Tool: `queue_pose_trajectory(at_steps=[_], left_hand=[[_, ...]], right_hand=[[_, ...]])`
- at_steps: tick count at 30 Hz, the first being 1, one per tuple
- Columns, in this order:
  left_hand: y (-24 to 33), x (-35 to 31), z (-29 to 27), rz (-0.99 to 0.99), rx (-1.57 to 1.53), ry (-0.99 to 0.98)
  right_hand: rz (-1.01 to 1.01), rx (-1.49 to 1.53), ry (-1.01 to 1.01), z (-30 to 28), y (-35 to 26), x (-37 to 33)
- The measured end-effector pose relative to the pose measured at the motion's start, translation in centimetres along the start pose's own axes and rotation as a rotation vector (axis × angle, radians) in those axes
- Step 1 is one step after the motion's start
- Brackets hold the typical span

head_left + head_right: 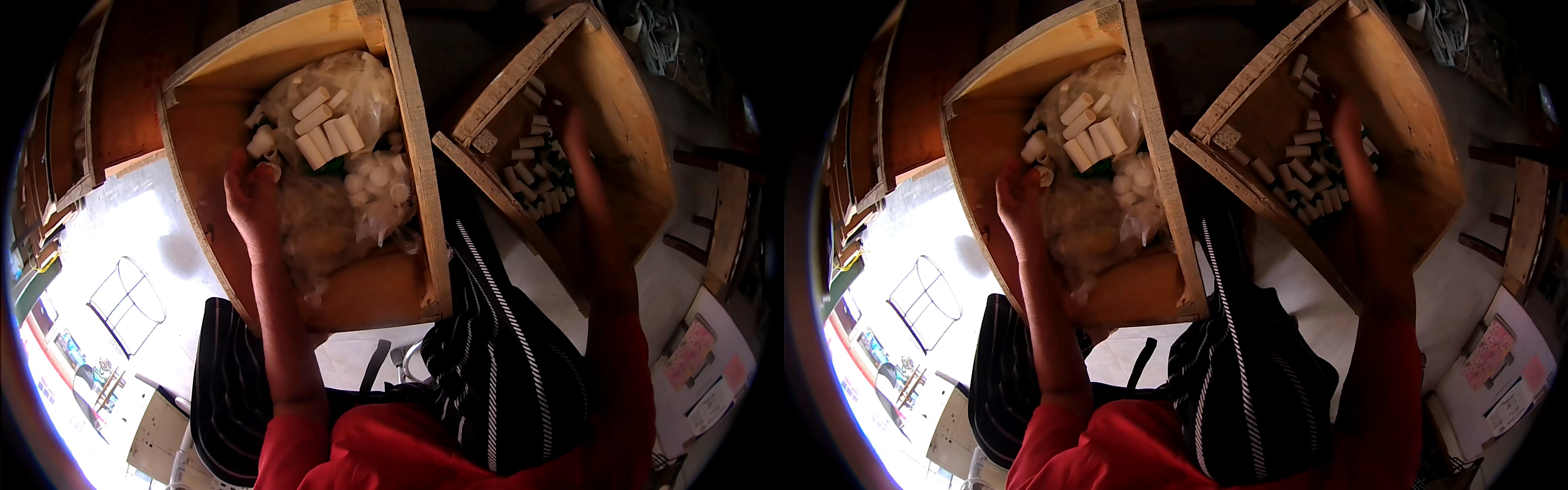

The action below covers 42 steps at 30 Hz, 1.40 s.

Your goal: The person sits on a stool and assembles small white cylindrical pieces with green connectors. They pick up the white pieces from a wooden box and attach the green connectors to them, then place the assembled units into a second wooden box.

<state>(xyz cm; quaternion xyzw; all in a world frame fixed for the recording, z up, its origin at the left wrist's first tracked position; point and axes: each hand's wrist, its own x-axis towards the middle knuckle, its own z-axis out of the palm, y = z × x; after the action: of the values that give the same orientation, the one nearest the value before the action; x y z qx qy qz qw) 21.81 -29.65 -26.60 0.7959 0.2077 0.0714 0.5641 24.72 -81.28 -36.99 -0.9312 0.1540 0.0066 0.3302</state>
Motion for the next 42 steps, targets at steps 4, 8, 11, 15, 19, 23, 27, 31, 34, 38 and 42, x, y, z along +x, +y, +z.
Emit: queue_pose_trajectory(at_steps=[4, 8, 11, 15, 19, 23, 27, 31, 34, 38, 42], left_hand=[[1.4, -0.8, 0.8, -0.013, 0.059, -0.018], [3.1, -2.0, 2.2, 0.027, -0.051, -0.133], [3.7, -2.9, 3.1, 0.039, -0.177, -0.217], [4.9, -4.1, 4.4, 0.016, -0.136, -0.270], [5.3, -4.4, 4.3, 0.009, -0.110, -0.300], [5.8, -4.6, 4.4, -0.027, -0.143, -0.311], [6.8, -4.8, 4.5, -0.037, -0.170, -0.328], [8.5, -5.5, 4.8, -0.014, -0.165, -0.372], [10.3, -6.1, 5.2, 0.037, -0.138, -0.446], [13.2, -7.7, 5.9, 0.113, -0.277, -0.583], [14.8, -9.2, 6.7, 0.157, -0.426, -0.704]], right_hand=[[-0.036, -0.221, -0.030, 0.4, -0.4, 1.7], [-0.136, -0.376, -0.101, 1.6, -1.2, 1.4], [-0.028, -0.424, -0.107, 2.7, -3.1, 0.4], [-0.015, -0.568, -0.224, 3.1, -2.6, 0.1], [-0.032, -0.556, -0.169, 2.7, -3.7, -0.6], [0.053, -0.188, -0.108, 0.4, -4.8, -1.2], [0.158, 0.368, -0.094, -2.2, -4.6, -2.3], [0.364, 0.766, -0.080, -6.3, -14.5, -6.0], [0.303, 0.910, -0.091, -8.3, -18.4, -7.8], [0.187, 0.965, -0.205, -9.0, -22.4, -10.5], [0.114, 1.118, -0.374, -7.8, -27.3, -12.8]])
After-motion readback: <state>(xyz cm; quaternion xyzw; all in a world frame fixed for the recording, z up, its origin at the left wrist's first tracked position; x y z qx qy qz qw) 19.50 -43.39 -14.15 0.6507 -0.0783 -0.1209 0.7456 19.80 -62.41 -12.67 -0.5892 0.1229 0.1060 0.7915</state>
